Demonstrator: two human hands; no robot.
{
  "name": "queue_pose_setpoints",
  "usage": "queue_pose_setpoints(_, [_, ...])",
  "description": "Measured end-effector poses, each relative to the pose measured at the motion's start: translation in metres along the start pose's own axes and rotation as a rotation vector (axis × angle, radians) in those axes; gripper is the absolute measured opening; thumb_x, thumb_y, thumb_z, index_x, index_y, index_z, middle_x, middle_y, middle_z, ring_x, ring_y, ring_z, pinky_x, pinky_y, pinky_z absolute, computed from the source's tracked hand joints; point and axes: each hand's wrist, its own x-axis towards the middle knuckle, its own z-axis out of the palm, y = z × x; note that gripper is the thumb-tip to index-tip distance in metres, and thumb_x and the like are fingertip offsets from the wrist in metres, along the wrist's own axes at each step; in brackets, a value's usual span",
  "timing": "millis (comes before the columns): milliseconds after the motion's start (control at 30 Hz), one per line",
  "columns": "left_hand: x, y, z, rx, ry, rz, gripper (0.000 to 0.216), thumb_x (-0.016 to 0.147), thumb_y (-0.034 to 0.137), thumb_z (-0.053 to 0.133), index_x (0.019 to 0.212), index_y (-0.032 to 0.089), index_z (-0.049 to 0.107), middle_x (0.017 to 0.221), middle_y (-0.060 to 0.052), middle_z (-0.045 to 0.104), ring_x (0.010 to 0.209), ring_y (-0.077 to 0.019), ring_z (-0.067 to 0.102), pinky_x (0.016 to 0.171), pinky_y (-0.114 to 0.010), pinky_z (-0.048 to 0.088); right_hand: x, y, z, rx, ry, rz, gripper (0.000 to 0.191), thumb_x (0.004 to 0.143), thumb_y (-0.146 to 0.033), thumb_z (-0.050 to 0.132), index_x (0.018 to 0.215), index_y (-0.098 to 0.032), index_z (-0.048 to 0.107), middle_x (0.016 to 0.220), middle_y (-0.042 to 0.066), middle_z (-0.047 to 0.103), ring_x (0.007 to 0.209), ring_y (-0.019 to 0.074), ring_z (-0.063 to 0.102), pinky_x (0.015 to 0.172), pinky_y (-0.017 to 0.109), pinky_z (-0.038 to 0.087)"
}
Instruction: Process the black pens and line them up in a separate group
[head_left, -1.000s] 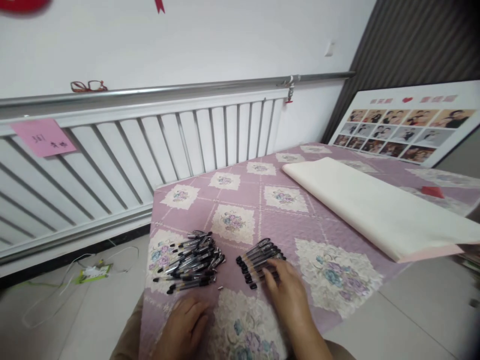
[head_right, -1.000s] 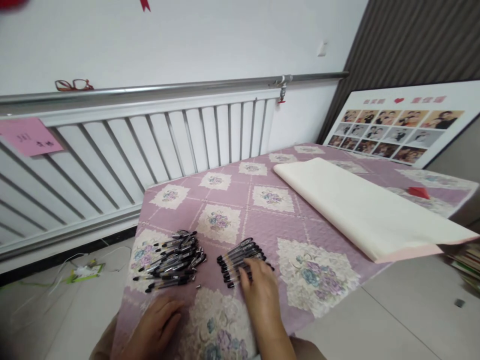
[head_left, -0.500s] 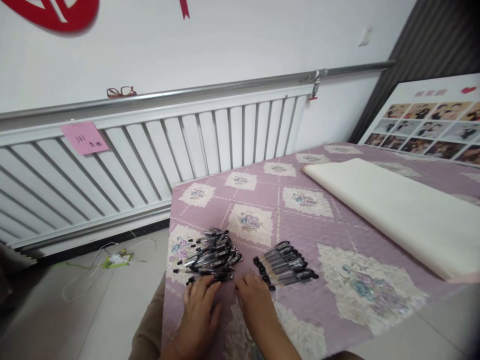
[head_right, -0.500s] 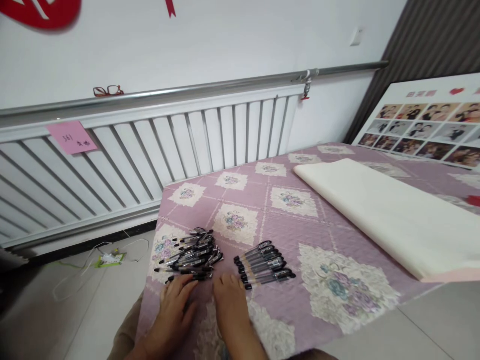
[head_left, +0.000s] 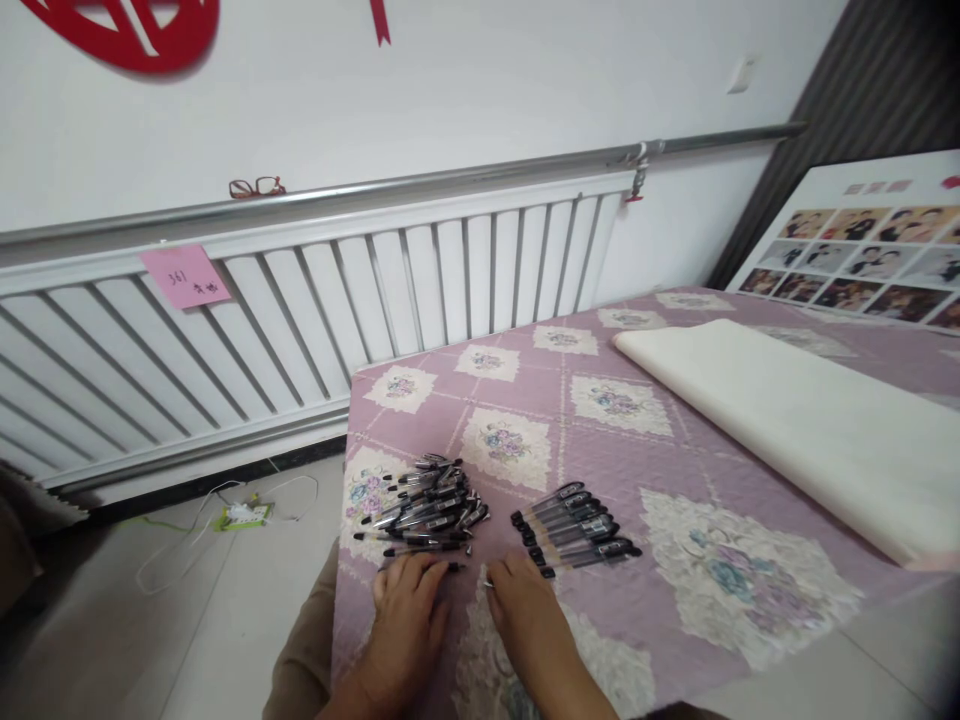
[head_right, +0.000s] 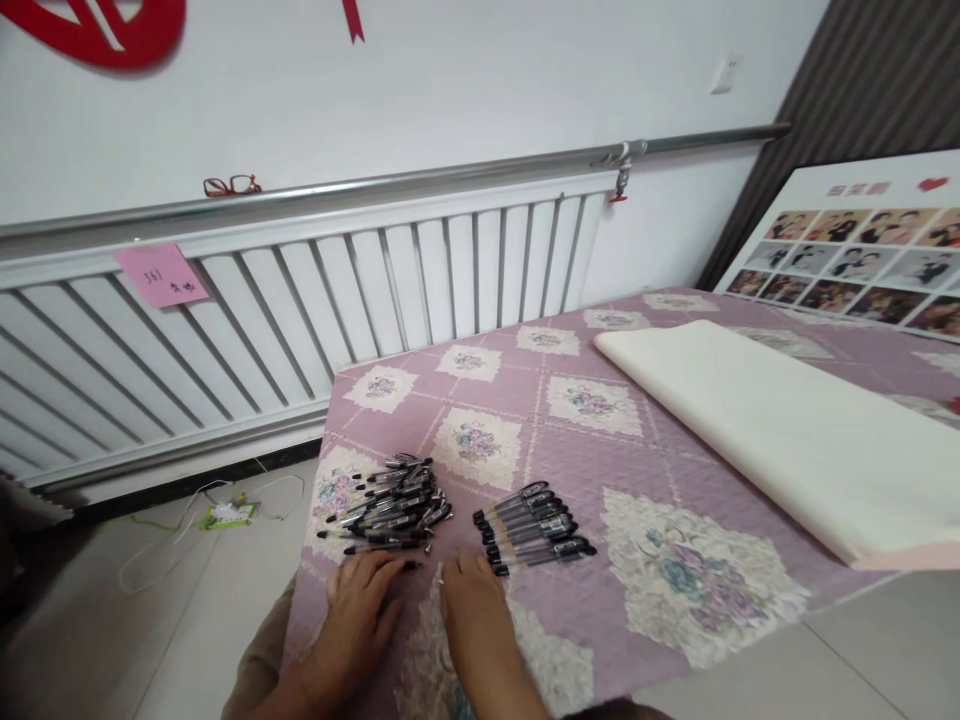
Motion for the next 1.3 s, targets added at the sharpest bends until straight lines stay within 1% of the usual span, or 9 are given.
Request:
queue_pose_setpoints(200, [-0.001, -0.001, 0.001, -0.001, 0.008, -0.003, 0.042, 0.078, 0.011, 0.050, 0.116, 0.026, 0.056, 0.109, -0.006, 0.060, 0.102, -0.0270, 0.052, 0.090, -0.048, 0.034, -0.003, 0.001, 0.001, 0.187, 0.064, 0.007, 0.020, 0.078, -0.004, 0.049, 0.081, -0.018, 0.062, 0.084, 0.006, 0.064, 0.081, 0.0224, 0.059, 0.074, 0.035, 0.049])
queue_pose_setpoints(300, [0.000, 0.000, 0.001, 0.015, -0.008, -0.018, 0.041, 0.078, 0.013, 0.051, 0.117, 0.025, 0.056, 0.110, -0.007, 0.059, 0.102, -0.0277, 0.052, 0.090, -0.049, 0.034, -0.004, 0.005, 0.004, 0.229, 0.102, -0.006, 0.024, 0.080, -0.006, 0.048, 0.095, -0.018, 0.063, 0.091, 0.008, 0.066, 0.088, 0.0232, 0.060, 0.079, 0.036, 0.049])
queue_pose_setpoints(367, [0.001, 0.001, 0.001, 0.027, -0.020, -0.027, 0.041, 0.079, 0.013, 0.051, 0.118, 0.025, 0.056, 0.111, -0.007, 0.059, 0.103, -0.0274, 0.051, 0.090, -0.048, 0.034, -0.004, 0.007, 0.005, 0.244, 0.118, -0.010, 0.027, 0.081, -0.007, 0.048, 0.100, -0.018, 0.064, 0.093, 0.008, 0.066, 0.090, 0.0235, 0.061, 0.081, 0.037, 0.049])
queue_pose_setpoints(467, [0.002, 0.003, 0.001, 0.041, -0.034, -0.040, 0.037, 0.081, 0.015, 0.051, 0.116, 0.026, 0.057, 0.109, -0.006, 0.060, 0.101, -0.0267, 0.051, 0.089, -0.047, 0.035, -0.004, 0.009, 0.007, 0.307, 0.117, -0.014, 0.025, 0.082, -0.007, 0.046, 0.093, -0.019, 0.066, 0.088, 0.007, 0.066, 0.085, 0.0224, 0.061, 0.078, 0.036, 0.050])
queue_pose_setpoints(600, [0.002, 0.005, 0.000, 0.058, -0.064, -0.058, 0.026, 0.082, 0.016, 0.052, 0.104, 0.027, 0.063, 0.096, -0.004, 0.061, 0.094, -0.0253, 0.053, 0.088, -0.045, 0.035, -0.004, 0.004, 0.005, 0.455, 0.120, -0.006, 0.021, 0.081, -0.010, 0.047, 0.089, -0.018, 0.064, 0.083, 0.006, 0.067, 0.080, 0.0209, 0.062, 0.074, 0.033, 0.050])
queue_pose_setpoints(767, [0.003, 0.004, -0.001, 0.037, -0.082, -0.037, 0.020, 0.082, 0.014, 0.050, 0.091, 0.026, 0.064, 0.092, -0.003, 0.061, 0.091, -0.0251, 0.054, 0.086, -0.045, 0.036, -0.003, -0.003, 0.000, 0.590, 0.102, 0.086, 0.014, 0.079, -0.019, 0.049, 0.077, -0.019, 0.063, 0.075, 0.003, 0.065, 0.073, 0.0190, 0.060, 0.066, 0.030, 0.047])
queue_pose_setpoints(967, [0.001, 0.000, -0.002, -0.044, -0.093, 0.000, 0.023, 0.086, 0.013, 0.042, 0.095, 0.023, 0.061, 0.088, -0.003, 0.063, 0.088, -0.0228, 0.055, 0.086, -0.043, 0.037, -0.002, -0.003, -0.005, 0.828, -0.023, 0.232, 0.012, 0.077, -0.021, 0.051, 0.078, -0.019, 0.062, 0.072, 0.001, 0.066, 0.068, 0.0165, 0.061, 0.064, 0.026, 0.046])
queue_pose_setpoints(1100, [0.000, 0.000, -0.003, -0.092, -0.098, -0.001, 0.024, 0.086, 0.011, 0.042, 0.095, 0.022, 0.060, 0.089, -0.003, 0.064, 0.088, -0.0228, 0.055, 0.087, -0.045, 0.037, -0.002, -0.004, -0.005, 0.847, -0.066, 0.201, 0.011, 0.075, -0.020, 0.052, 0.075, -0.020, 0.063, 0.072, 0.000, 0.067, 0.069, 0.0162, 0.060, 0.065, 0.026, 0.045])
queue_pose_setpoints(1300, [0.000, 0.000, -0.004, -0.092, -0.091, 0.021, 0.027, 0.084, 0.009, 0.041, 0.096, 0.023, 0.061, 0.086, -0.003, 0.064, 0.089, -0.0233, 0.056, 0.089, -0.045, 0.037, -0.002, -0.006, -0.005, 0.785, -0.073, 0.167, 0.012, 0.073, -0.018, 0.052, 0.074, -0.020, 0.064, 0.072, 0.000, 0.066, 0.069, 0.0164, 0.059, 0.066, 0.026, 0.044])
